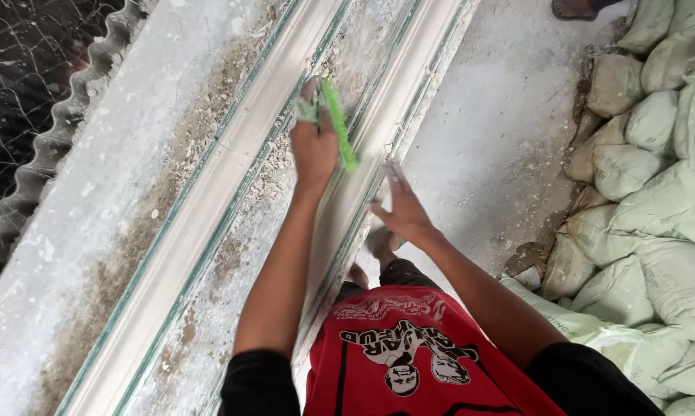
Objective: Scraping and brushing excess plaster off of decorative gypsum molds in a workshop.
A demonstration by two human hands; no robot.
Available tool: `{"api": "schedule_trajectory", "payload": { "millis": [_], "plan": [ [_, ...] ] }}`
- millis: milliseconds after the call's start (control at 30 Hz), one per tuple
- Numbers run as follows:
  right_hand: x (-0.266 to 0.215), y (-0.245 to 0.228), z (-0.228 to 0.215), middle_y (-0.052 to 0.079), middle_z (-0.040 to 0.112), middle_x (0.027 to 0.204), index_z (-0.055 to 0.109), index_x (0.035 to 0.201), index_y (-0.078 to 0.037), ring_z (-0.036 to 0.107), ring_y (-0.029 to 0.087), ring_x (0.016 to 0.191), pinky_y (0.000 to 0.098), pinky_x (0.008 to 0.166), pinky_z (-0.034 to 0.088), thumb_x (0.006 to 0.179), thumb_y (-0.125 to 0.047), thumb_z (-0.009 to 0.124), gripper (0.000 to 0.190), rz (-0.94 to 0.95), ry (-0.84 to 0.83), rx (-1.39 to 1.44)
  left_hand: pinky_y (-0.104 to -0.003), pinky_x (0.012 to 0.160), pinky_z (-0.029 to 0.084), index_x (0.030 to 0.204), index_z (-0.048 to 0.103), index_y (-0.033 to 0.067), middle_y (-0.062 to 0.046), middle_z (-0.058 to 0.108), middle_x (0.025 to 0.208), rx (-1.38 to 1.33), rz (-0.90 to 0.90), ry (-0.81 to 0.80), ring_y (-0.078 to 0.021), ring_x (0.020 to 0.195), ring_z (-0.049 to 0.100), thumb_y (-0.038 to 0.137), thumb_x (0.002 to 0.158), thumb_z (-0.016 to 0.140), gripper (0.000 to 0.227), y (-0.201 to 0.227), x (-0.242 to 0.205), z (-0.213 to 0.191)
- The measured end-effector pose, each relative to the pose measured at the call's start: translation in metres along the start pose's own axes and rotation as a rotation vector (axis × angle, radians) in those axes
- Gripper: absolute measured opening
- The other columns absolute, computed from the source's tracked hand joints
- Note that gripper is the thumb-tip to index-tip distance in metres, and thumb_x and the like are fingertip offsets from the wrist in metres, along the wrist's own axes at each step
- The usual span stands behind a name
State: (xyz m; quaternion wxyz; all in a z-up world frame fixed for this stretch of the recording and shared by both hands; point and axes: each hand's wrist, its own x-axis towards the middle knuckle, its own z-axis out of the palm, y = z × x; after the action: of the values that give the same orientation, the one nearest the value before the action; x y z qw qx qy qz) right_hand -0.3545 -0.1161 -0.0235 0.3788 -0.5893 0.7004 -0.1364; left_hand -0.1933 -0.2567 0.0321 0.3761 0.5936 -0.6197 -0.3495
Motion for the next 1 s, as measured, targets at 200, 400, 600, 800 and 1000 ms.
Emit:
{"api": "schedule_trajectory", "payload": {
  "millis": [200, 400, 600, 800, 1000],
  "plan": [
    [-0.036, 0.076, 0.011, 0.024, 0.033, 0.162, 0.035, 0.155, -0.005, 0.037, 0.041, 0.15, 0.0488, 0.119, 0.04, 0.102, -0.033, 0.064, 0.066, -0.024, 0.262, 0.072, -0.037, 0.046, 0.063, 0.163, 0.028, 0.0165, -0.024, 0.074, 0.075, 0.376, -0.297, -0.621, -0.0265, 0.05, 0.066, 0.028, 0.11, 0.038, 0.056, 0.059, -0.115, -0.106],
    [-0.051, 0.102, 0.045, 0.021, 0.053, 0.145, 0.048, 0.148, -0.009, 0.061, 0.032, 0.13, 0.041, 0.105, 0.056, 0.103, -0.027, 0.057, 0.05, 0.193, 0.334, 0.323, -0.042, 0.061, 0.064, 0.162, 0.031, 0.0194, -0.029, 0.043, 0.157, 0.558, 0.054, -0.646, -0.0354, 0.07, 0.076, 0.01, 0.071, 0.078, 0.102, 0.0, -0.164, -0.022],
    [-0.066, 0.061, 0.023, 0.02, 0.052, 0.147, 0.053, 0.141, -0.006, 0.064, 0.031, 0.12, 0.0378, 0.091, 0.062, 0.098, -0.019, 0.061, 0.046, 0.079, 0.322, 0.469, -0.043, 0.072, 0.064, 0.156, 0.04, 0.0143, -0.025, 0.051, 0.151, 0.312, 0.369, -0.11, -0.0389, 0.093, 0.075, 0.004, 0.083, 0.071, 0.08, -0.002, -0.053, 0.141],
    [-0.082, 0.092, 0.017, 0.018, 0.056, 0.138, 0.055, 0.136, -0.005, 0.069, 0.029, 0.117, 0.036, 0.09, 0.063, 0.098, -0.016, 0.06, 0.04, 0.078, 0.446, 0.515, -0.046, 0.081, 0.064, 0.153, 0.046, 0.0137, -0.026, 0.052, 0.149, 0.191, 0.463, -0.01, -0.0429, 0.108, 0.071, 0.003, 0.081, 0.069, 0.076, 0.034, -0.003, 0.158],
    [-0.086, 0.131, 0.04, 0.018, 0.063, 0.132, 0.059, 0.133, -0.007, 0.071, 0.029, 0.114, 0.0367, 0.09, 0.063, 0.099, -0.015, 0.061, 0.036, 0.179, 0.483, 0.48, -0.043, 0.089, 0.065, 0.156, 0.043, 0.0165, -0.027, 0.05, 0.153, 0.142, 0.482, -0.076, -0.0459, 0.128, 0.063, 0.002, 0.1, 0.058, 0.06, 0.012, -0.069, 0.058]
  ]
}}
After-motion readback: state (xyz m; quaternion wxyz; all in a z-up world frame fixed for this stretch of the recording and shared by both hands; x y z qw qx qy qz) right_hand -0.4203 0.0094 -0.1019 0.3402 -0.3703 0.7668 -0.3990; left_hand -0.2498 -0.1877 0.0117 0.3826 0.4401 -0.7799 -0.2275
